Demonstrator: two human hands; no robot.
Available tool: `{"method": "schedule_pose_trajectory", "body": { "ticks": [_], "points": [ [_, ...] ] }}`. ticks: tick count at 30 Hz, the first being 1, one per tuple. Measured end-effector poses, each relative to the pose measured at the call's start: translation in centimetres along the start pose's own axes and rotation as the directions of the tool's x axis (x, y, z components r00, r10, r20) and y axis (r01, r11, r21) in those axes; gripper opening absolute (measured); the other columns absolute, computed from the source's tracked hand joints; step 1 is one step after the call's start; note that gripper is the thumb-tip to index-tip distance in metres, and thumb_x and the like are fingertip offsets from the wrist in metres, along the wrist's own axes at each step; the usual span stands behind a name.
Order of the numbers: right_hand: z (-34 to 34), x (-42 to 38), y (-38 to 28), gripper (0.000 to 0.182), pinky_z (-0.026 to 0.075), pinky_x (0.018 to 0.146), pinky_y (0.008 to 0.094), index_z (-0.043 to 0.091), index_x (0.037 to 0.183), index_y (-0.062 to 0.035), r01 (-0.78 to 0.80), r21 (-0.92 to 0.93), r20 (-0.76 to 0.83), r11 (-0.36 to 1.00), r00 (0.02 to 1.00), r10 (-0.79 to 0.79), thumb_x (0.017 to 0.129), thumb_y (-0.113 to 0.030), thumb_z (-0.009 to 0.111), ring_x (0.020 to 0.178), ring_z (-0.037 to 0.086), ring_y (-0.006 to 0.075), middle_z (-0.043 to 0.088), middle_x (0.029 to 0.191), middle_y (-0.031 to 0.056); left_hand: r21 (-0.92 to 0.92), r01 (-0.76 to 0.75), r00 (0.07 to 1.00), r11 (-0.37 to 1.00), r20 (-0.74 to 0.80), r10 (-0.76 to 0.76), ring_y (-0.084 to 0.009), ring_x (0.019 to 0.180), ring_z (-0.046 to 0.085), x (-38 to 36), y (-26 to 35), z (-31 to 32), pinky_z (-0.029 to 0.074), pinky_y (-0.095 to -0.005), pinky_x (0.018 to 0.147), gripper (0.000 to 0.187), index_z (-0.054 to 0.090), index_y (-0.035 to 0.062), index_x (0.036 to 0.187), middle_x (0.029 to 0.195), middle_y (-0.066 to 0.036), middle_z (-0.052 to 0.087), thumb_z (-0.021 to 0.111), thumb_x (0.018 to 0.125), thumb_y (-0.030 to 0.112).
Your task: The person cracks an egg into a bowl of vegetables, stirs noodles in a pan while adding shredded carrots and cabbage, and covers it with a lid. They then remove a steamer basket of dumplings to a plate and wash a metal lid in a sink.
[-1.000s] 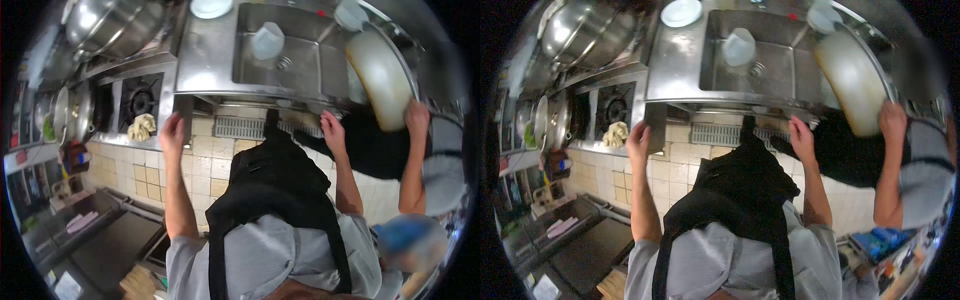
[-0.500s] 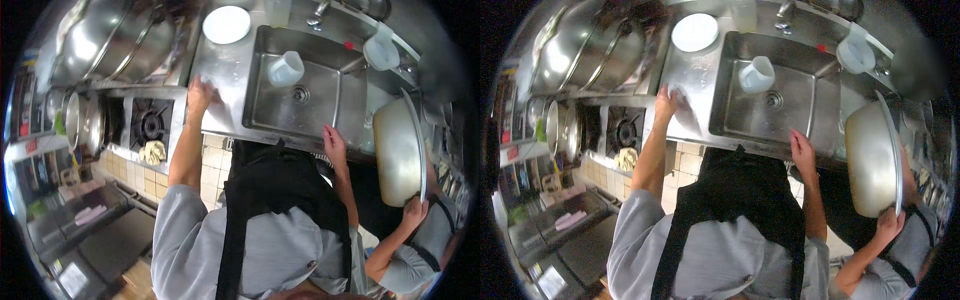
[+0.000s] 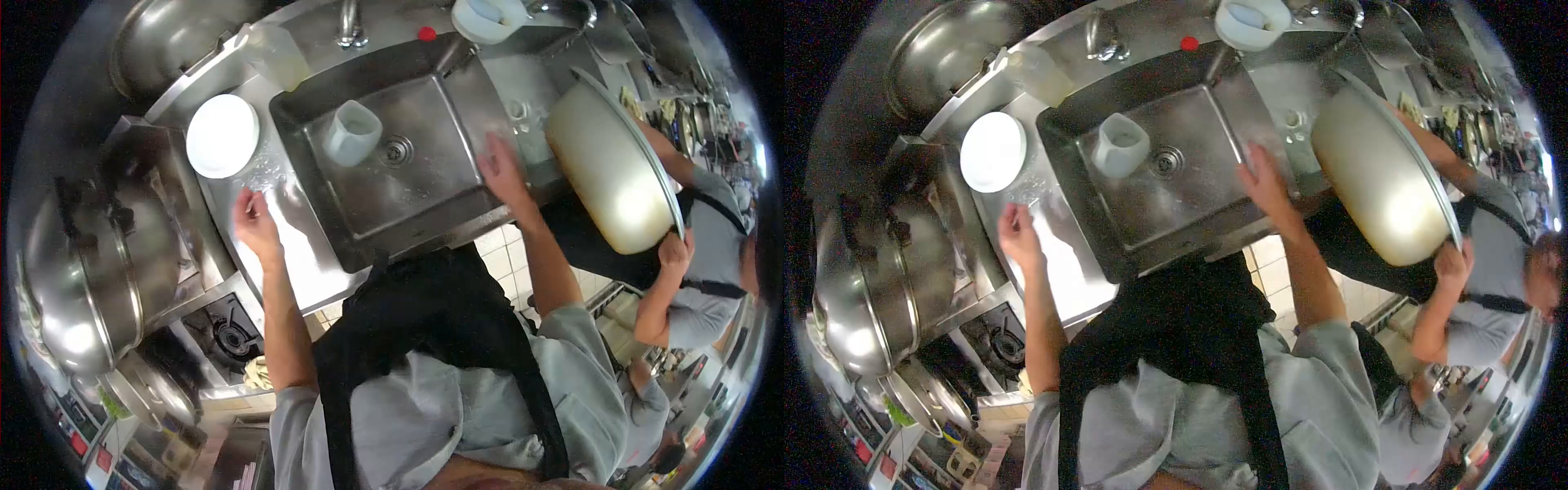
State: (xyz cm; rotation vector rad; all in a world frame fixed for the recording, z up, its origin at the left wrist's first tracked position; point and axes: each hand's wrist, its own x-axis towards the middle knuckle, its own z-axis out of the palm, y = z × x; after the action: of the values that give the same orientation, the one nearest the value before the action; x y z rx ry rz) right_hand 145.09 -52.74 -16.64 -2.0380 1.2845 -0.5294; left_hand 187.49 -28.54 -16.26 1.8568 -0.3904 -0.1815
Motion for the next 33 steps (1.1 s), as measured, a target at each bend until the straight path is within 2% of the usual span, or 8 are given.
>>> {"method": "schedule_pose_trajectory", "body": {
  "ticks": [6,17,18,19,21,23,30,33],
  "points": [
    [0.4,13.4,7.1,0.063,0.043,0.105,0.0401,0.044,0.144,0.0014,0.017,0.051,-0.251,0.999,0.968,-0.004,0.094,-0.031,0.067,0.135,0.046,0.032,0.048,0.144,0.0242,0.264,0.209,0.976,0.941,-0.11,-0.186,-0.0144,0.067,0.058,10.7,-1.6,-2.9,0.053,-0.0316,0.065,0.039,0.061,-0.0055,0.102,0.086,-0.009,0.066,0.08,0.08,0.021],
    [2.6,29.1,14.3,0.067,0.045,0.104,0.0418,0.045,0.14,0.0076,-0.038,0.164,0.045,0.986,0.999,0.031,0.094,-0.035,0.067,0.124,0.056,0.0325,0.056,0.137,0.0236,0.004,0.754,0.639,0.657,-0.238,-0.732,-0.0254,0.074,0.068,16.6,-3.8,0.6,0.056,-0.04,0.058,0.024,0.066,-0.0023,0.086,0.083,-0.016,0.068,0.079,0.072,0.012],
    [2.6,29.6,12.3,0.065,0.047,0.102,0.0421,0.048,0.137,0.0087,-0.035,0.116,0.114,0.993,0.993,0.022,0.094,-0.035,0.067,0.12,0.059,0.0326,0.058,0.134,0.0232,-0.039,0.76,0.616,0.649,-0.276,-0.738,-0.0254,0.074,0.068,17.7,-6.6,-1.3,0.056,-0.04,0.058,0.024,0.066,-0.0023,0.086,0.083,-0.016,0.068,0.079,0.072,0.012],
    [3.9,30.8,11.1,0.065,0.047,0.102,0.0421,0.048,0.137,0.0087,-0.007,0.108,0.132,0.994,0.991,-0.008,0.094,-0.035,0.067,0.12,0.059,0.0326,0.058,0.134,0.0232,0.41,0.392,0.92,0.824,-0.183,-0.347,-0.0266,0.07,0.069,18.5,-10.9,-2.6,0.056,-0.0407,0.061,0.024,0.068,-0.0036,0.084,0.081,-0.017,0.07,0.077,0.072,0.015],
    [4.5,31.2,12.7,0.062,0.05,0.094,0.0434,0.055,0.127,0.0104,0.341,0.244,-0.102,0.908,0.94,-0.326,0.092,-0.039,0.068,0.108,0.064,0.0354,0.063,0.125,0.0257,0.166,0.456,0.89,0.874,-0.064,-0.452,-0.0256,0.072,0.069,17.2,-6.9,-2.6,0.055,-0.0403,0.062,0.026,0.07,-0.0054,0.087,0.081,-0.018,0.07,0.073,0.076,0.018],
    [4.4,30.8,14.4,0.052,0.049,0.081,0.0403,0.067,0.108,0.0088,-0.137,-0.236,-0.188,0.962,0.978,0.093,0.093,-0.041,0.065,0.089,0.066,0.0253,0.072,0.1,0.0178,-0.1,0.582,0.809,0.807,-0.034,-0.587,-0.0248,0.065,0.066,16.7,-3.6,-2.2,0.052,-0.0399,0.055,0.03,0.071,-0.0054,0.089,0.075,-0.016,0.067,0.072,0.079,0.023],
    [2.7,25.5,6.4,0.036,0.049,0.08,0.0278,0.061,0.12,0.0043,0.14,0.176,-0.278,0.974,0.957,-0.087,0.098,-0.024,0.064,0.085,0.06,0.0167,0.065,0.096,0.0082,-0.604,0.365,0.73,0.708,-0.287,-0.621,-0.0193,0.058,0.057,16.1,5.1,1.4,0.045,-0.0334,0.046,0.019,0.06,-0.0071,0.097,0.084,-0.013,0.063,0.065,0.079,-0.001],
    [1.5,22.6,3.7,0.033,0.05,0.08,0.0278,0.059,0.124,0.0036,0.125,0.377,-0.317,0.918,0.948,0.001,0.099,-0.018,0.062,0.089,0.061,0.0161,0.067,0.101,0.0078,-0.42,0.389,0.794,0.82,-0.3,-0.529,-0.0215,0.07,0.062,13.6,2.6,0.5,0.051,-0.0333,0.053,0.024,0.058,-0.0062,0.102,0.09,-0.014,0.064,0.058,0.079,-0.008]
  ]
}}
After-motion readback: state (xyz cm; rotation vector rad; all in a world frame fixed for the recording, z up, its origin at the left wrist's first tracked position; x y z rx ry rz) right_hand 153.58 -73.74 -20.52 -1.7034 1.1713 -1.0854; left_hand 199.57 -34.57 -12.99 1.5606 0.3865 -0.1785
